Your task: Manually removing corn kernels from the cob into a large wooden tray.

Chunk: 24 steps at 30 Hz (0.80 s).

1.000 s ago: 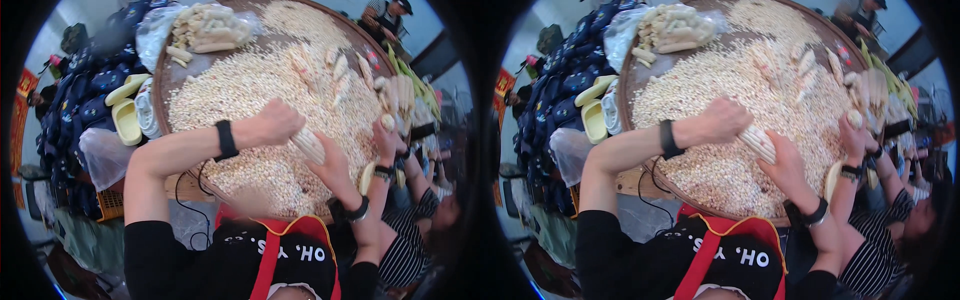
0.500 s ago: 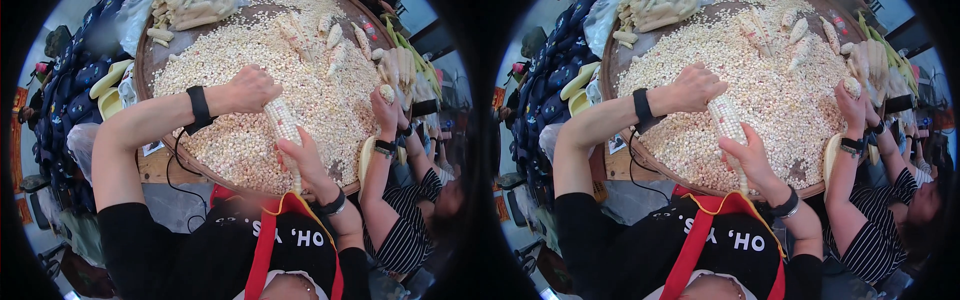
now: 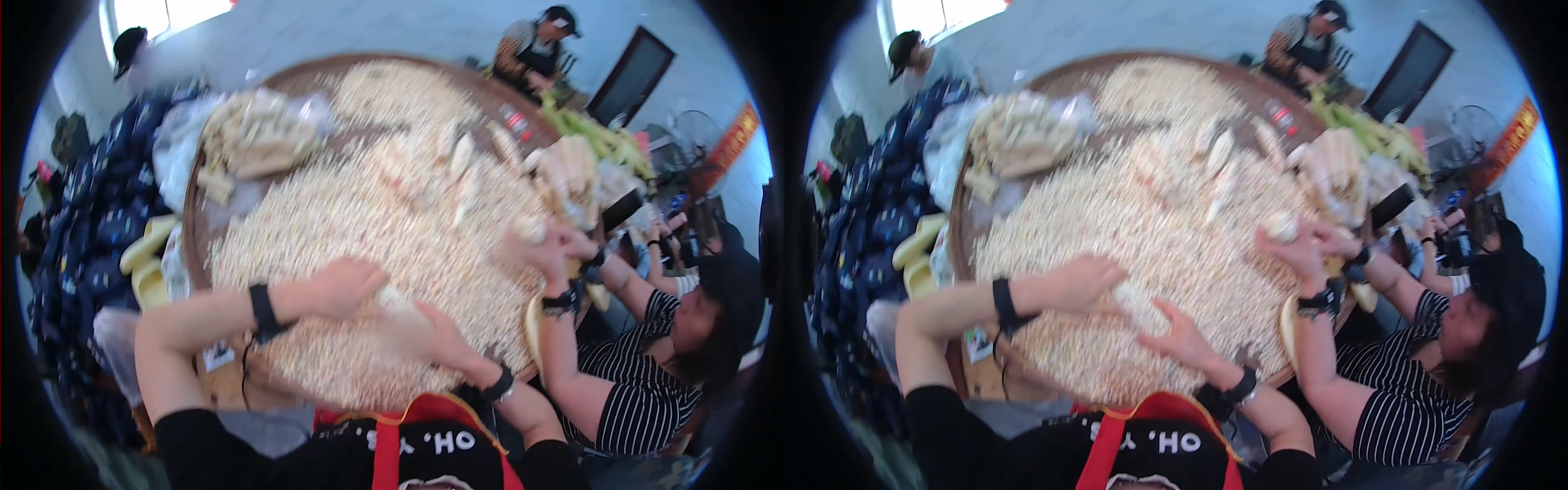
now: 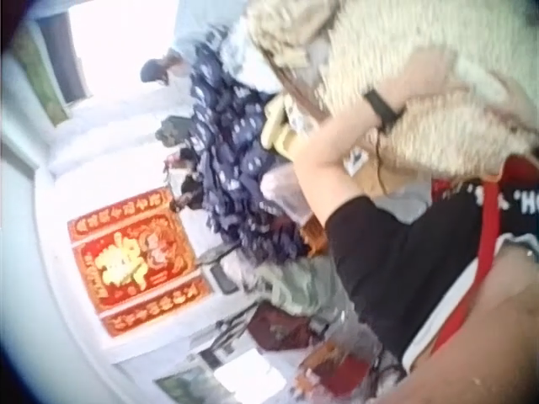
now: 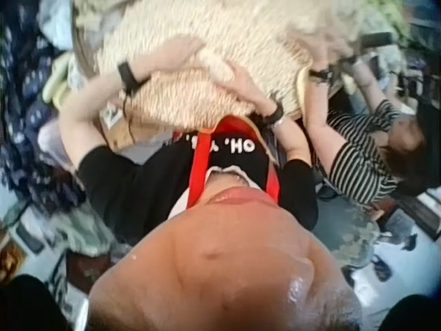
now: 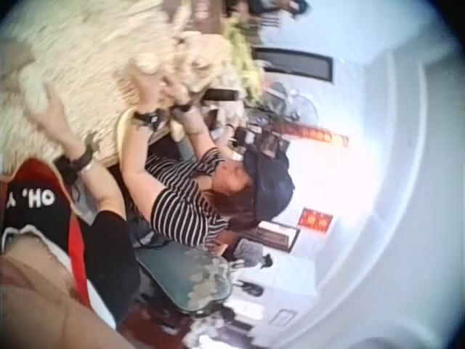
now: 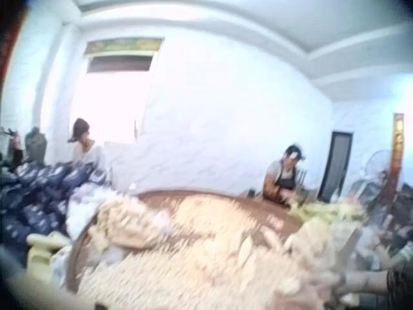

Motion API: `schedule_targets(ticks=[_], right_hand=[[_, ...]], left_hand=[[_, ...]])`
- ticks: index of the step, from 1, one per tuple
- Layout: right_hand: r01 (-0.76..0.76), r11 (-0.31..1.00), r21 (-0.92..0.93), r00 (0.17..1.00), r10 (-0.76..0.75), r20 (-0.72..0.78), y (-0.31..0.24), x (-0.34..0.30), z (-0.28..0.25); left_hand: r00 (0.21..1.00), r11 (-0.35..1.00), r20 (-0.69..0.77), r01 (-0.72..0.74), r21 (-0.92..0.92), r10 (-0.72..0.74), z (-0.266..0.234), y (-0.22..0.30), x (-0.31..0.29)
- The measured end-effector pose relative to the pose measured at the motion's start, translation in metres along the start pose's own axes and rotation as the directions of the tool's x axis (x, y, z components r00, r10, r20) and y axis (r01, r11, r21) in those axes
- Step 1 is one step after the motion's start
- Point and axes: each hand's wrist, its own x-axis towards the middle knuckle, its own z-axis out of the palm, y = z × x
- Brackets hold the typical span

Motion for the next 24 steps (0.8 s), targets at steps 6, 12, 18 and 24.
schedule_targets(ticks=[6,12,18,24], right_hand=[[-0.043,0.97,0.241,0.997,0.027,0.068,-0.04,-0.013,-0.013],[-0.015,0.875,0.484,0.998,0.04,-0.041,-0.053,0.0,0.007],[0.037,0.782,0.622,0.981,0.09,-0.171,-0.059,0.008,0.034],[0.004,0.689,0.725,0.968,0.18,-0.176,-0.066,0.01,0.045]], left_hand=[[0.914,0.987,-0.399,-0.124,-0.103,0.074,-0.025,0.02,0.018],[0.772,0.997,-0.632,0.067,-0.027,-0.069,-0.022,0.007,0.052],[0.761,0.996,-0.648,0.074,0.05,-0.024,-0.019,-0.009,0.062],[0.799,0.994,-0.601,0.073,0.079,-0.011,-0.027,-0.012,0.065]])
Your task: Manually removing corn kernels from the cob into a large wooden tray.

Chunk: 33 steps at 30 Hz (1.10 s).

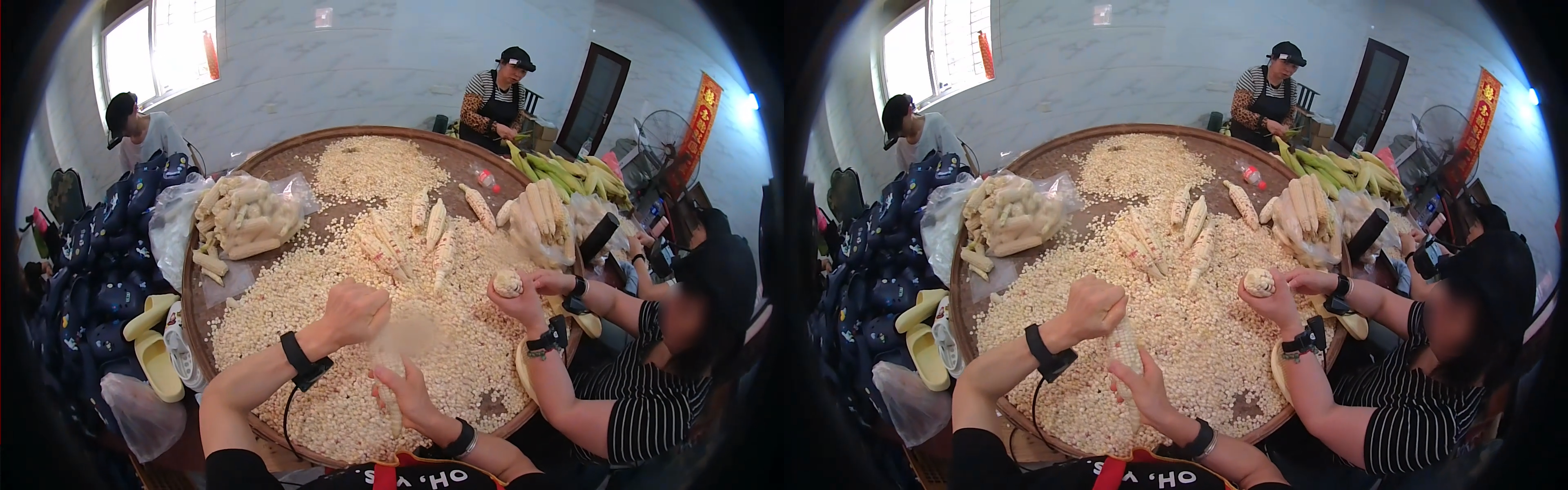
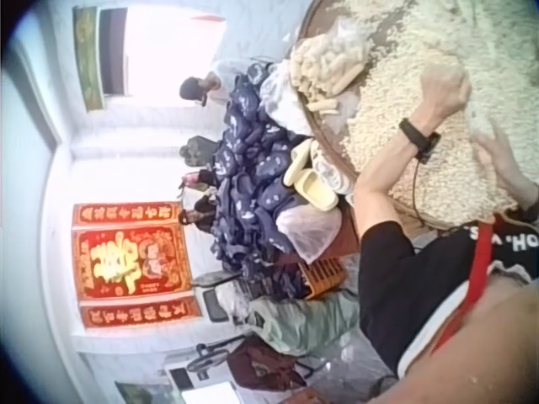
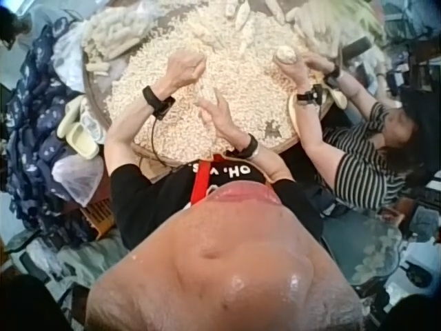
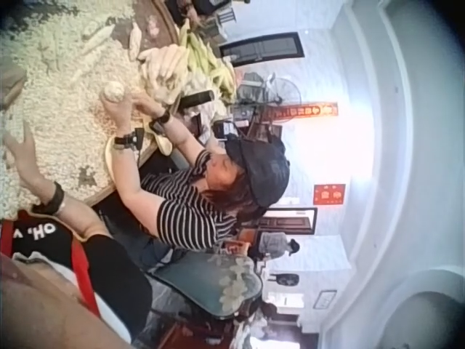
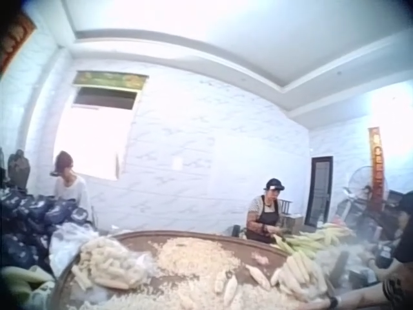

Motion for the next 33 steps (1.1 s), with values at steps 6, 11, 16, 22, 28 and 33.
schedule_targets(ticks=[6,11,16,22,28,33], right_hand=[[0.044,0.994,0.096,0.997,-0.049,0.052,-0.022,0.004,0.018],[0.203,0.965,-0.168,0.978,-0.191,0.088,-0.037,0.011,0.008],[0.415,0.769,-0.486,0.902,-0.418,0.108,-0.029,0.027,-0.012],[0.207,0.959,-0.196,0.978,-0.194,0.083,-0.033,0.011,-0.007],[0.046,0.965,0.26,0.914,-0.146,0.379,-0.026,0.011,-0.024],[-0.003,0.98,0.199,0.929,-0.071,0.364,-0.036,0.013,-0.02]], left_hand=[[1.0,0.999,-0.002,-0.003,0.032,0.003,-0.025,0.001,0.024],[0.976,0.938,0.017,0.214,-0.274,-0.218,-0.024,0.002,0.024],[0.796,0.417,0.349,0.57,-0.708,-0.495,-0.018,0.0,0.024],[0.697,0.109,0.594,0.68,-0.725,-0.401,-0.01,0.004,0.011],[0.776,-0.032,0.537,0.56,-0.828,-0.33,-0.008,0.028,0.018],[0.796,0.29,0.493,0.594,-0.751,-0.352,-0.018,0.044,0.021]])
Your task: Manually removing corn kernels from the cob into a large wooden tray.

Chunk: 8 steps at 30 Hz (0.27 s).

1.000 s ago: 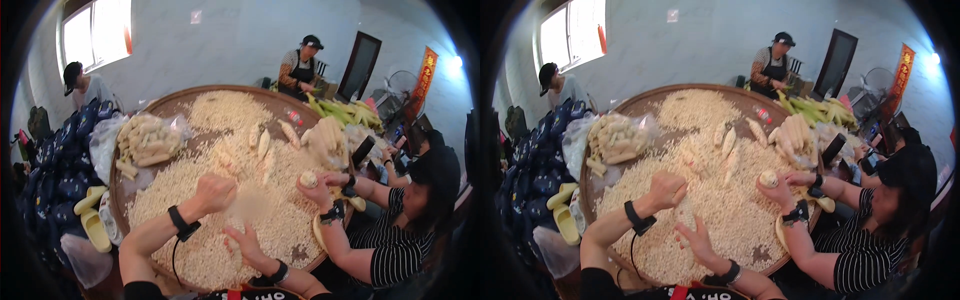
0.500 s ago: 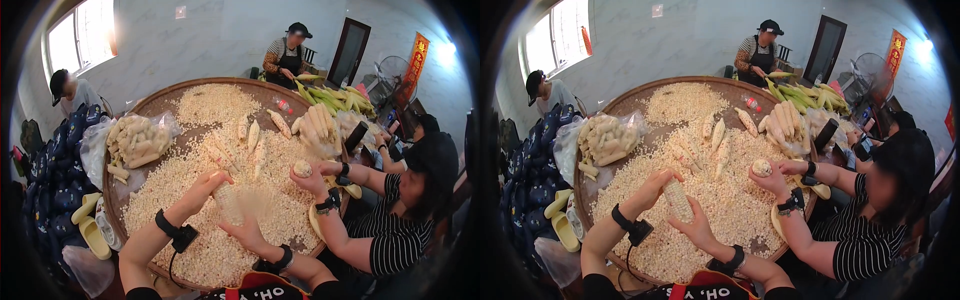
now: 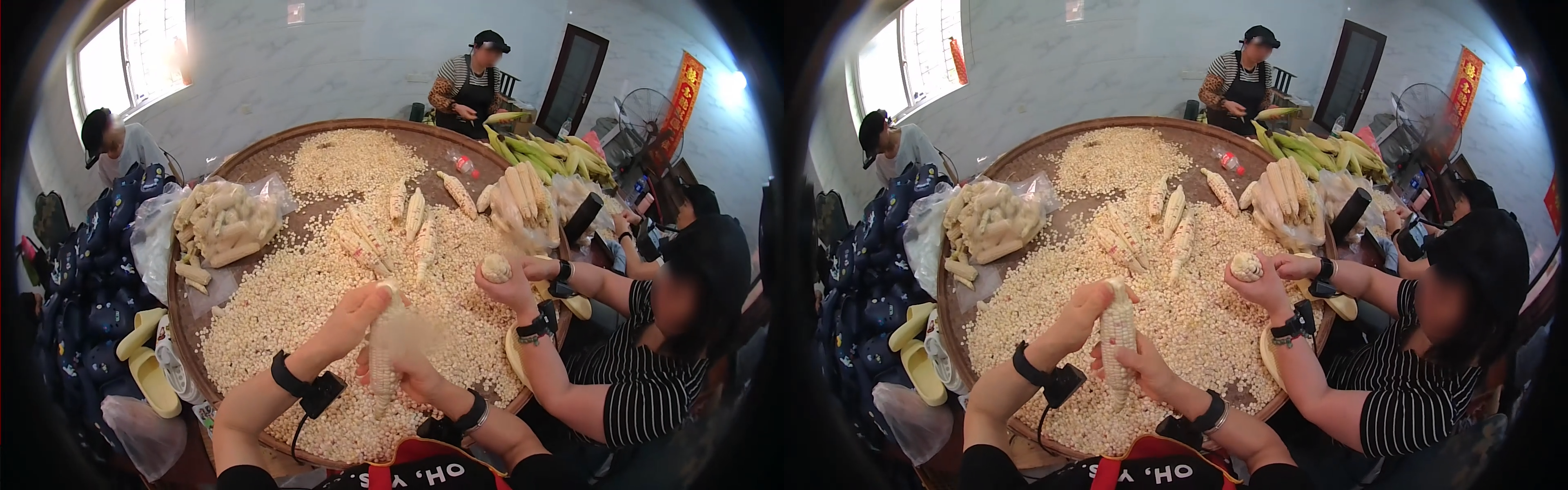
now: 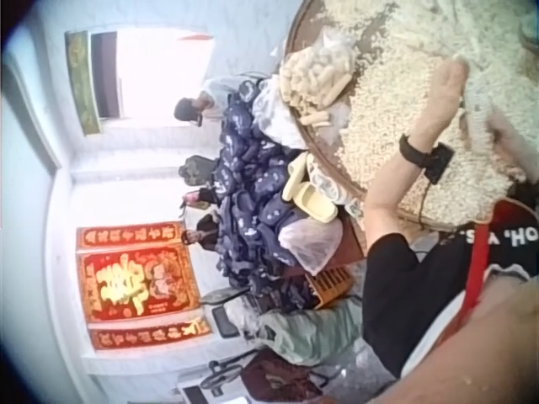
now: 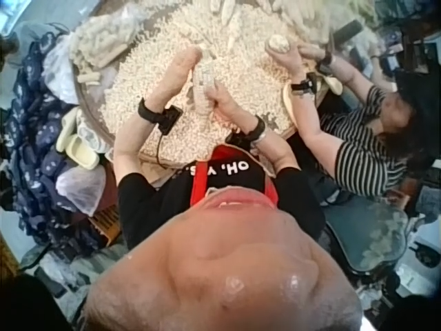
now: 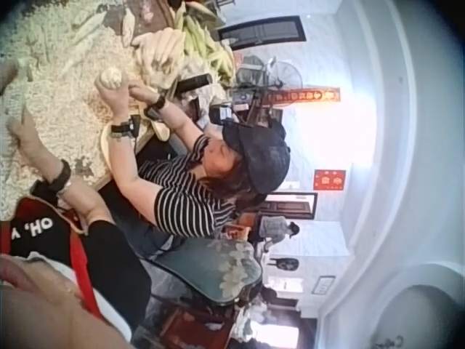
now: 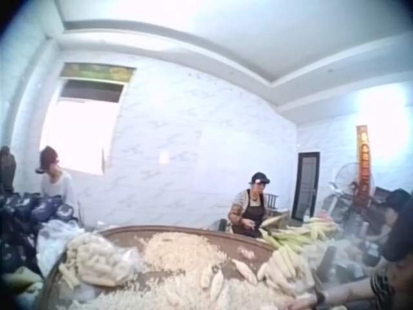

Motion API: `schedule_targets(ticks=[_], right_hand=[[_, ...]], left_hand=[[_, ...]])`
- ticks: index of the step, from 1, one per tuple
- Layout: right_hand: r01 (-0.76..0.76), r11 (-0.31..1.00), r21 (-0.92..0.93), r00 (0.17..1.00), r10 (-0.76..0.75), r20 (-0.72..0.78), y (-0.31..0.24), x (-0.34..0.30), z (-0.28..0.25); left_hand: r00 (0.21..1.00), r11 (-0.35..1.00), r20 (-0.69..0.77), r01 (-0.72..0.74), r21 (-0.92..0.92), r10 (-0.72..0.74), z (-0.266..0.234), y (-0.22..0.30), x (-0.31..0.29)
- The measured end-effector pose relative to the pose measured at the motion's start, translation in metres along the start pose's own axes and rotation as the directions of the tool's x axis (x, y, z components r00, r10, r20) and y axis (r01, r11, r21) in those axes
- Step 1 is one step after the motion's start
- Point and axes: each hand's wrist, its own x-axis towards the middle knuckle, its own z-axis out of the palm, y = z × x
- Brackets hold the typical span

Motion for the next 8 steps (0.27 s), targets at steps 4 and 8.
schedule_targets(ticks=[4,8], right_hand=[[-0.032,0.962,-0.271,0.999,0.029,-0.016,-0.012,0.005,-0.003],[0.154,0.502,-0.851,0.974,-0.222,0.044,0.029,0.031,-0.053]], left_hand=[[0.918,0.77,-0.085,-0.271,0.578,0.387,-0.005,0.005,-0.007],[0.835,0.064,0.433,-0.48,0.875,0.34,-0.001,0.037,-0.023]])
